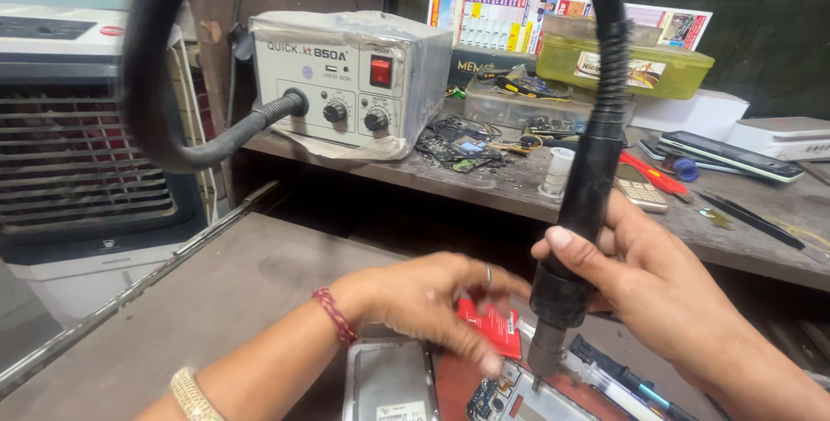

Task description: The person uses tweezers to manipulate a small component on a disassembled smartphone motherboard. They then use a soldering iron to work on the circuit board and a hot air gun to heat a specific area of the device.

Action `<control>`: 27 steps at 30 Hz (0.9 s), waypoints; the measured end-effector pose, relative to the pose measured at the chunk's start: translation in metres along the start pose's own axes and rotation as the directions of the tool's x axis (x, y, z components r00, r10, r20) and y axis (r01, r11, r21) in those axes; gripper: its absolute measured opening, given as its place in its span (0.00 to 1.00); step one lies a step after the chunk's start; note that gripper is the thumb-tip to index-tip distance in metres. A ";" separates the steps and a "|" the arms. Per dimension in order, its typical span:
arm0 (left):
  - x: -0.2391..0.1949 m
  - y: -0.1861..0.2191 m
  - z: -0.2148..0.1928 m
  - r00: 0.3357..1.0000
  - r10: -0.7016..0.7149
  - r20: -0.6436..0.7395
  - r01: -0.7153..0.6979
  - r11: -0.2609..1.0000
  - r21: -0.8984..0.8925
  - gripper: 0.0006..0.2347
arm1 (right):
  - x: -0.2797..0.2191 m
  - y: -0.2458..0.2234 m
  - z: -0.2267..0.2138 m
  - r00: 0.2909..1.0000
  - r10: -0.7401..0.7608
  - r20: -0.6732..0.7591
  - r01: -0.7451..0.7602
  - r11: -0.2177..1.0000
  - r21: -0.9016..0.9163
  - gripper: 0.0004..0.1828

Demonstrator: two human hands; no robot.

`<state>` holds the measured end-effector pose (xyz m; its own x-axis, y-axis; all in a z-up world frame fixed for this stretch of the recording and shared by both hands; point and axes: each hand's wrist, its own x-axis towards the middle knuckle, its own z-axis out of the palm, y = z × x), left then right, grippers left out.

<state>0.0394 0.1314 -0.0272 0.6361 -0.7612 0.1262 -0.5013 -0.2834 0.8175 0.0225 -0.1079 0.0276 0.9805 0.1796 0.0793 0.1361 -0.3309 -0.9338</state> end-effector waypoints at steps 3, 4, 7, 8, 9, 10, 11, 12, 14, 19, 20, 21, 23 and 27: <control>0.003 0.002 0.000 0.976 0.136 -0.168 -0.189 0.913 -0.362 0.43 | 0.001 0.001 0.002 0.989 -0.144 0.036 0.143 0.989 0.024 0.21; 0.006 0.005 0.001 0.968 0.155 -0.197 -0.224 0.890 -0.398 0.42 | 0.003 -0.001 0.003 0.989 -0.145 0.031 0.144 0.989 0.023 0.21; 0.009 0.014 0.012 0.934 0.196 -0.299 -0.323 0.822 -0.470 0.39 | 0.007 -0.010 0.011 0.985 -0.174 0.017 0.175 0.984 -0.017 0.20; 0.009 0.017 0.016 0.918 0.210 -0.335 -0.356 0.808 -0.470 0.39 | 0.008 -0.013 0.014 0.978 -0.207 0.010 0.207 0.977 -0.055 0.19; 0.008 0.019 0.018 0.901 0.222 -0.372 -0.389 0.793 -0.468 0.38 | 0.009 -0.016 0.017 0.971 -0.240 0.003 0.239 0.967 -0.094 0.19; 0.006 0.021 0.019 0.891 0.224 -0.394 -0.395 0.810 -0.433 0.39 | 0.010 -0.018 0.019 0.975 -0.220 -0.016 0.216 0.969 -0.123 0.20; 0.004 0.022 0.020 0.881 0.226 -0.416 -0.399 0.826 -0.397 0.39 | 0.010 -0.019 0.020 0.979 -0.200 -0.035 0.193 0.969 -0.153 0.22; 0.001 0.022 0.021 0.870 0.229 -0.436 -0.403 0.840 -0.363 0.39 | 0.010 -0.019 0.021 0.982 -0.180 -0.057 0.167 0.969 -0.183 0.24; -0.002 0.022 0.022 0.880 0.224 -0.418 -0.406 0.810 -0.423 0.38 | 0.009 -0.016 0.017 0.989 -0.139 0.046 0.142 0.987 -0.081 0.22; -0.014 0.016 0.022 0.886 0.132 -0.444 -0.329 0.854 -0.404 0.32 | 0.000 0.004 -0.005 0.979 -0.084 0.186 0.112 0.983 -0.145 0.19; -0.016 0.015 0.021 0.877 0.126 -0.463 -0.322 0.870 -0.373 0.31 | -0.003 0.009 -0.010 0.976 -0.058 0.212 0.102 0.973 -0.206 0.19; -0.017 0.013 0.020 0.867 0.120 -0.483 -0.314 0.885 -0.343 0.29 | -0.006 0.014 -0.016 0.971 -0.029 0.236 0.094 0.959 -0.267 0.18; -0.018 0.008 0.021 0.846 0.128 -0.517 -0.365 0.847 -0.387 0.24 | -0.013 0.023 -0.025 0.972 0.142 0.189 -0.060 0.921 -0.384 0.17; -0.023 0.000 0.014 0.817 0.143 -0.558 -0.443 0.776 -0.450 0.19 | -0.019 0.032 -0.029 0.937 0.256 0.239 -0.140 0.899 -0.415 0.15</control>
<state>0.0162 0.1409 -0.0383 0.7755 -0.3373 0.5337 -0.4068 0.3794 0.8310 0.0128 -0.1490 0.0062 0.9196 0.3045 -0.2481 0.0436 -0.7068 -0.7061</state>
